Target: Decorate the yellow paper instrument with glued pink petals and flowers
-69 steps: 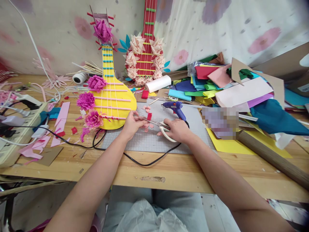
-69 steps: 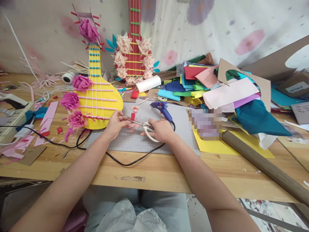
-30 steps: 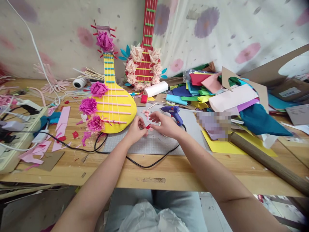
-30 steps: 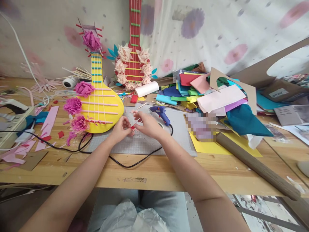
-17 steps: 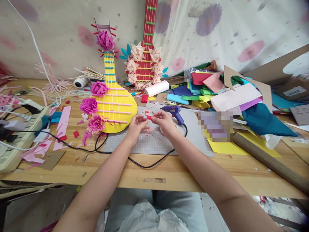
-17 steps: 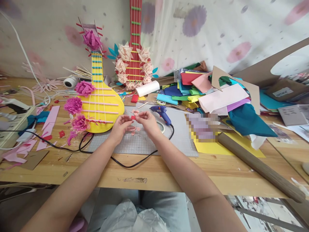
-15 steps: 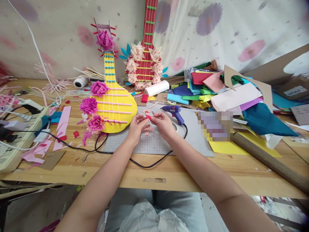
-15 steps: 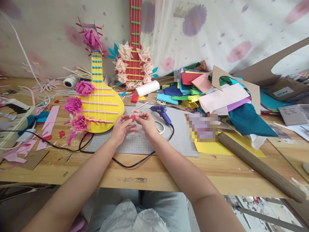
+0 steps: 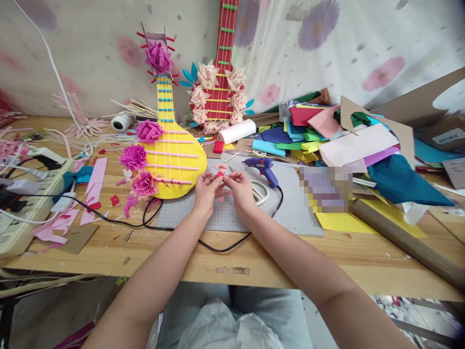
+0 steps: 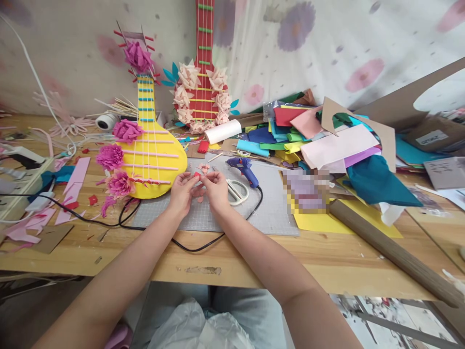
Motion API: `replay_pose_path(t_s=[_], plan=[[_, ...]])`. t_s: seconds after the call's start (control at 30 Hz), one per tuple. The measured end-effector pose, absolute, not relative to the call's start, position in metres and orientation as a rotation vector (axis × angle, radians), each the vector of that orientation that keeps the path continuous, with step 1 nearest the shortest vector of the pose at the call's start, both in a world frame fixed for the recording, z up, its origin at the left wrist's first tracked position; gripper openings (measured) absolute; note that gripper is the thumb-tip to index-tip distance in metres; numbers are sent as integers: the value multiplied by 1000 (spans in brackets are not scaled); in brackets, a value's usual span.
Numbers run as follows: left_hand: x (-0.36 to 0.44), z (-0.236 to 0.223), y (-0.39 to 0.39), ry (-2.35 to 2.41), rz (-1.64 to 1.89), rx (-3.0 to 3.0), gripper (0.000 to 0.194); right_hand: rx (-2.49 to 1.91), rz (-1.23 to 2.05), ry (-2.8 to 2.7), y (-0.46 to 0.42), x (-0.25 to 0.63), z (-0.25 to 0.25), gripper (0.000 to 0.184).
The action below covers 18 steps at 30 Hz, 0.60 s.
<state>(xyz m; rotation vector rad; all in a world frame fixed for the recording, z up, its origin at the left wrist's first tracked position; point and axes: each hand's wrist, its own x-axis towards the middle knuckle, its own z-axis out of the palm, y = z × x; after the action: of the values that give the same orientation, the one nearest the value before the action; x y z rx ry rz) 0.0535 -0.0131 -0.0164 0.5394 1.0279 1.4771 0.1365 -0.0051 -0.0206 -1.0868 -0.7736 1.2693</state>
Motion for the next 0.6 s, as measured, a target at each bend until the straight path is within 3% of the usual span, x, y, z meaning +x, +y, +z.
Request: replay_pose_path(t_s=[0.17,0.3,0.47,0.6], plan=[[51,-17,-11,1060,1496,518,40,-1163,1236,-1053,-7,148,-17,34],[47,-17,-11,1078,1519,544,37,-1468,864,-1569,-10,198,-5,25],[46,-18,-11,1087,1443,673,38,-2095,514,-1947,-3,272,5,42],[46,-21,-11,1127,1368,735,41,-1931,266,-1885,18,284,-5,50]])
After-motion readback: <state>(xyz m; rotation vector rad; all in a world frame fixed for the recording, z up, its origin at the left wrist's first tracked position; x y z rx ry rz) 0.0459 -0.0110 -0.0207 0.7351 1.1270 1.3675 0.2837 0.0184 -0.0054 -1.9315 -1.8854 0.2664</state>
